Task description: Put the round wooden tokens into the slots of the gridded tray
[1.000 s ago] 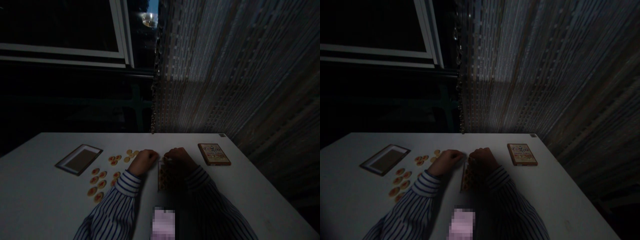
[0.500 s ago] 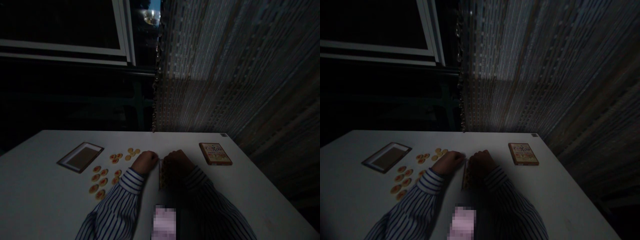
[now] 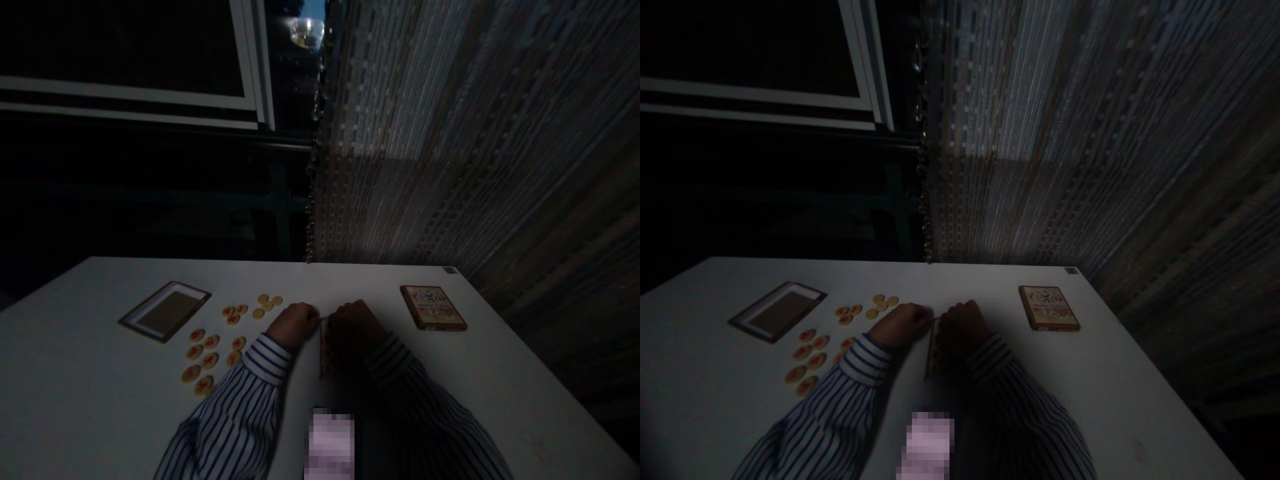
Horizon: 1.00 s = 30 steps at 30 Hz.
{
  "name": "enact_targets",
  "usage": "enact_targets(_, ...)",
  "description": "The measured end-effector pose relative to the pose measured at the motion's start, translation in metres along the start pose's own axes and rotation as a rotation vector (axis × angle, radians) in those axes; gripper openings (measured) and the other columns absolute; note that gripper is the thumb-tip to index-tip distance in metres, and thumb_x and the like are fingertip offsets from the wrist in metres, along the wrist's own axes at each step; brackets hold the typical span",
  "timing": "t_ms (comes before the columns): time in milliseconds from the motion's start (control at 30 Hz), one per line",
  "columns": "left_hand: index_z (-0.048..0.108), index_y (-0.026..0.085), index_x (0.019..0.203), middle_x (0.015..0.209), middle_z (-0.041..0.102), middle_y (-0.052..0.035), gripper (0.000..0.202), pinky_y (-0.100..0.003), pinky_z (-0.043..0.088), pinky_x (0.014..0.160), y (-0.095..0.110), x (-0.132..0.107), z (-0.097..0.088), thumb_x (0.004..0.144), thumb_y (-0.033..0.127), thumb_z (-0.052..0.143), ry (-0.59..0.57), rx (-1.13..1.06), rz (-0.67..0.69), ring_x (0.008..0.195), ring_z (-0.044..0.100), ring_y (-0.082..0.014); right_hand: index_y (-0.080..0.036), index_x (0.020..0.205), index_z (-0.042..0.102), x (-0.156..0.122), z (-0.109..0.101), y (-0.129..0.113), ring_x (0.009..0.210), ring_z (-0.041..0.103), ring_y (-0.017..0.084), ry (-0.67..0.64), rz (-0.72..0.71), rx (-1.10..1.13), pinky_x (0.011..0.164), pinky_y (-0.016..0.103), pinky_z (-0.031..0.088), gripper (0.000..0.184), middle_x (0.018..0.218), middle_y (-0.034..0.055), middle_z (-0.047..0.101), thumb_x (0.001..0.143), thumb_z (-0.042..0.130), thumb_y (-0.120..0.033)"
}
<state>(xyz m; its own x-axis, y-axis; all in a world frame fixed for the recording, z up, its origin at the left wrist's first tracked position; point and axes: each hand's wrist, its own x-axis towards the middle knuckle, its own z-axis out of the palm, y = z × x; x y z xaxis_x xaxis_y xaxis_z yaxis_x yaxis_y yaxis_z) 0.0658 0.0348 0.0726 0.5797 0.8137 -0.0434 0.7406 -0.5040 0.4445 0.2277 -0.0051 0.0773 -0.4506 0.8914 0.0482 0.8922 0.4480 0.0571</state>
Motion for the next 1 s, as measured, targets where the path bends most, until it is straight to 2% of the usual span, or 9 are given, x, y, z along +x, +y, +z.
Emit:
enact_targets(367,0.062,0.016,0.070,0.073,0.064,-0.0068,0.024,-0.023,0.036,0.060,0.003,-0.001,-0.003,0.077,0.026,0.041,-0.012,-0.008,-0.025,0.070,0.057,-0.0154,-0.018,0.078,0.057,0.002,0.008,0.002,0.077,0.054,0.018,-0.002,0.000,-0.023,0.066,0.031,0.028,0.016,0.078,0.0052,0.062,0.077,0.044,-0.026)
enact_targets(567,0.063,0.016,0.078,0.079,0.065,-0.0077,0.023,-0.023,0.038,0.064,0.003,-0.002,-0.005,0.076,0.024,0.041,-0.022,-0.028,-0.030,0.075,0.058,-0.0160,-0.018,0.077,0.057,0.002,0.005,0.004,0.076,0.055,0.019,-0.037,0.017,-0.018,0.066,0.031,0.029,0.019,0.078,0.0058,0.063,0.078,0.042,-0.029)
enact_targets(833,0.060,0.016,0.097,0.098,0.063,-0.0088,0.030,-0.025,0.039,0.077,-0.004,0.001,0.001,0.075,0.025,0.042,-0.018,-0.068,-0.033,0.092,0.056,-0.0177,-0.020,0.077,0.060,0.000,-0.002,0.000,0.077,0.055,0.019,-0.069,0.015,-0.028,0.067,0.032,0.030,0.020,0.079,0.0049,0.063,0.078,0.042,-0.029)
enact_targets(1000,0.058,0.016,0.102,0.100,0.063,-0.0086,0.033,-0.026,0.039,0.080,-0.005,0.000,0.004,0.075,0.024,0.041,0.004,-0.075,-0.011,0.094,0.055,-0.0178,-0.021,0.080,0.060,0.001,-0.002,0.001,0.080,0.054,0.018,-0.109,0.020,-0.036,0.068,0.032,0.030,0.018,0.082,0.0052,0.061,0.078,0.043,-0.028)
